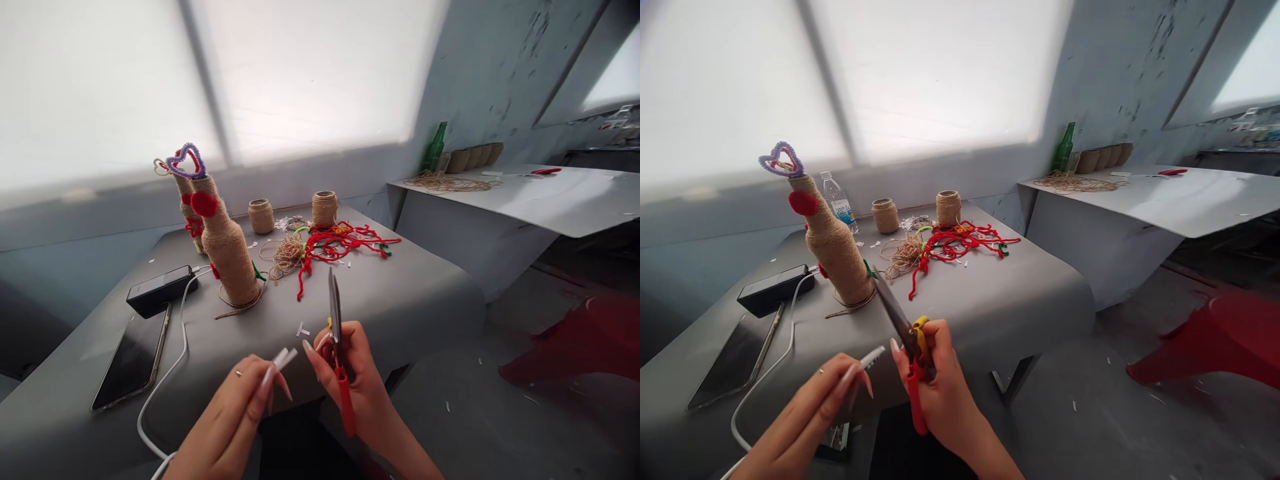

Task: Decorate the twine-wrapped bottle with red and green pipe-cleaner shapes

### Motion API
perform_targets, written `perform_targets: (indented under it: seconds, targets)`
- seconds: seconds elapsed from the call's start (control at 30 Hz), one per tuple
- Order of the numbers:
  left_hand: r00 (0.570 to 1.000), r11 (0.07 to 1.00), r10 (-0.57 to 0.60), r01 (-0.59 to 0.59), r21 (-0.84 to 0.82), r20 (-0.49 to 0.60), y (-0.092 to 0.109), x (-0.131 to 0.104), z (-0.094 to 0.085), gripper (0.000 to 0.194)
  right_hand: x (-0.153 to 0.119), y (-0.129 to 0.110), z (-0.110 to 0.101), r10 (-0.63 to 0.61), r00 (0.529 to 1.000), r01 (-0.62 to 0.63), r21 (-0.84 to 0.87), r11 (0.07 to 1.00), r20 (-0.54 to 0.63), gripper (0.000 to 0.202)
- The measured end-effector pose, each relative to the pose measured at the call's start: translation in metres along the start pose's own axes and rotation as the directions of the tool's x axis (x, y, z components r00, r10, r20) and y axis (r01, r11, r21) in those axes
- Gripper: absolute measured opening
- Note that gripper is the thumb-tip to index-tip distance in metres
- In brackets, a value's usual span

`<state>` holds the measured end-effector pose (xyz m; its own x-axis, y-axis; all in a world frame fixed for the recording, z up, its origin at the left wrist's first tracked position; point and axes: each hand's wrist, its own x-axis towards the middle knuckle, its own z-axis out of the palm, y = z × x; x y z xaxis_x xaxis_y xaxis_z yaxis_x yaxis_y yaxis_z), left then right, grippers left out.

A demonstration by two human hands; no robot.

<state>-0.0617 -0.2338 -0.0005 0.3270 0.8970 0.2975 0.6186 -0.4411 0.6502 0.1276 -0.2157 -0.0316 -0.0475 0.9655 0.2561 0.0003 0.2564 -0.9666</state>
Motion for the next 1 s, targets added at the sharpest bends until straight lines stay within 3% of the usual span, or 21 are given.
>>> perform_targets:
  seconds: [0.13,0.2,0.53,0.67,1.0]
  targets:
    - [0.967,0.991,-0.120,0.132,0.036,-0.227,-0.007,0.008,-0.007,0.033,-0.005,-0.012,-0.014,0.061,0.997,-0.053,-0.142,0.988,0.054,0.023]
    - [0.952,0.988,-0.139,0.152,0.028,-0.273,-0.010,0.017,-0.007,0.033,-0.010,-0.014,-0.019,0.100,0.990,-0.073,-0.253,0.965,0.098,0.022]
    - [0.965,0.976,-0.202,0.185,-0.112,-0.167,-0.008,0.046,0.014,0.032,-0.029,0.003,-0.022,0.225,0.969,-0.154,-0.469,0.870,0.098,0.016]
    - [0.963,0.966,-0.237,0.218,-0.140,-0.130,-0.006,0.050,0.017,0.034,-0.028,0.006,-0.020,0.207,0.971,-0.136,-0.443,0.886,0.116,0.015]
    - [0.978,0.984,-0.173,0.168,-0.052,-0.113,-0.006,0.056,0.017,0.036,-0.025,0.009,-0.018,0.204,0.971,-0.150,-0.352,0.924,0.122,0.015]
